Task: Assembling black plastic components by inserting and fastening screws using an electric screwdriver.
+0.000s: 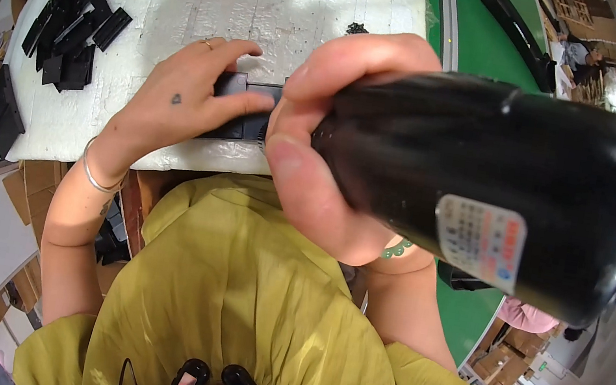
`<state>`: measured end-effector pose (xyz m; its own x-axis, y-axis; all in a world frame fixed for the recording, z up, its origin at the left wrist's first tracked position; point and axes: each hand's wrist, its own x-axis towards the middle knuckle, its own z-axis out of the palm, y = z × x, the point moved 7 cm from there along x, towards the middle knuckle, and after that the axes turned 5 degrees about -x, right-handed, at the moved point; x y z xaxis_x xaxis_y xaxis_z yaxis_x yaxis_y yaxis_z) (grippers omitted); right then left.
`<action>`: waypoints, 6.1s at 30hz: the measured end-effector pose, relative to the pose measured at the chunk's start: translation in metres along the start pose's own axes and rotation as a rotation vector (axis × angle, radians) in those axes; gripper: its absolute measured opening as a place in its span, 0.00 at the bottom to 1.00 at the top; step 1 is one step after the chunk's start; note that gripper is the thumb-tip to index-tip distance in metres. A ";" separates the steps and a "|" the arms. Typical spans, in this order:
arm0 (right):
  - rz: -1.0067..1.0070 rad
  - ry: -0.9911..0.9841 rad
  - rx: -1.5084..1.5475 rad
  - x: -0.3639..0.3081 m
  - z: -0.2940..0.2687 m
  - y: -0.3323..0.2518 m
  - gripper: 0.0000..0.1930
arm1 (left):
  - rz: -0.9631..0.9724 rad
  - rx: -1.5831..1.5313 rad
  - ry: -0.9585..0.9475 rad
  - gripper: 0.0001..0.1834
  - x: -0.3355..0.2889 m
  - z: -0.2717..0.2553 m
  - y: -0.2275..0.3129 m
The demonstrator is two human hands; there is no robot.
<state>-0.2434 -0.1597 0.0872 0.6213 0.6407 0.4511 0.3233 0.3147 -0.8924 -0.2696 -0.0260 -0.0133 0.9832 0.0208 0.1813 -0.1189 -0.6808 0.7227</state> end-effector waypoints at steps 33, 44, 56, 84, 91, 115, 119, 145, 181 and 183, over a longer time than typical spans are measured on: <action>0.155 -0.116 -0.245 -0.011 0.017 0.011 0.15 | -0.089 -0.148 -0.212 0.21 0.004 0.027 -0.018; 0.379 0.295 0.043 -0.005 -0.011 0.042 0.33 | -0.171 -1.118 0.471 0.26 -0.026 -0.024 -0.003; 0.422 0.081 0.090 -0.016 -0.001 0.026 0.21 | -0.163 -1.868 -0.207 0.23 -0.023 -0.037 -0.007; 0.517 0.201 0.186 -0.019 0.007 0.078 0.26 | -0.769 -0.817 1.103 0.08 -0.276 -0.229 -0.208; 0.528 0.303 0.177 -0.021 -0.021 0.080 0.25 | -0.721 -0.799 1.272 0.08 -0.405 -0.224 -0.161; 0.402 0.527 0.126 -0.051 -0.069 0.020 0.23 | 0.002 0.519 0.353 0.38 0.153 -0.059 -0.101; 0.364 0.639 0.123 -0.056 -0.089 0.019 0.24 | 0.063 0.450 0.240 0.42 0.158 -0.054 -0.098; -0.079 0.653 0.003 0.040 -0.129 0.065 0.13 | 0.069 -0.230 -0.057 0.21 0.030 0.005 -0.004; -0.325 0.134 0.162 0.015 -0.065 -0.028 0.20 | 0.426 -0.391 0.184 0.07 0.056 0.014 0.039; -0.321 0.165 0.134 0.012 -0.055 -0.031 0.21 | 0.421 -0.431 0.159 0.07 0.049 0.014 0.041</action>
<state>-0.2065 -0.2003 0.1215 0.6136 0.3773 0.6937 0.4304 0.5767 -0.6944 -0.2248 -0.0629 0.0159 0.8109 -0.0538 0.5827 -0.5699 -0.2986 0.7655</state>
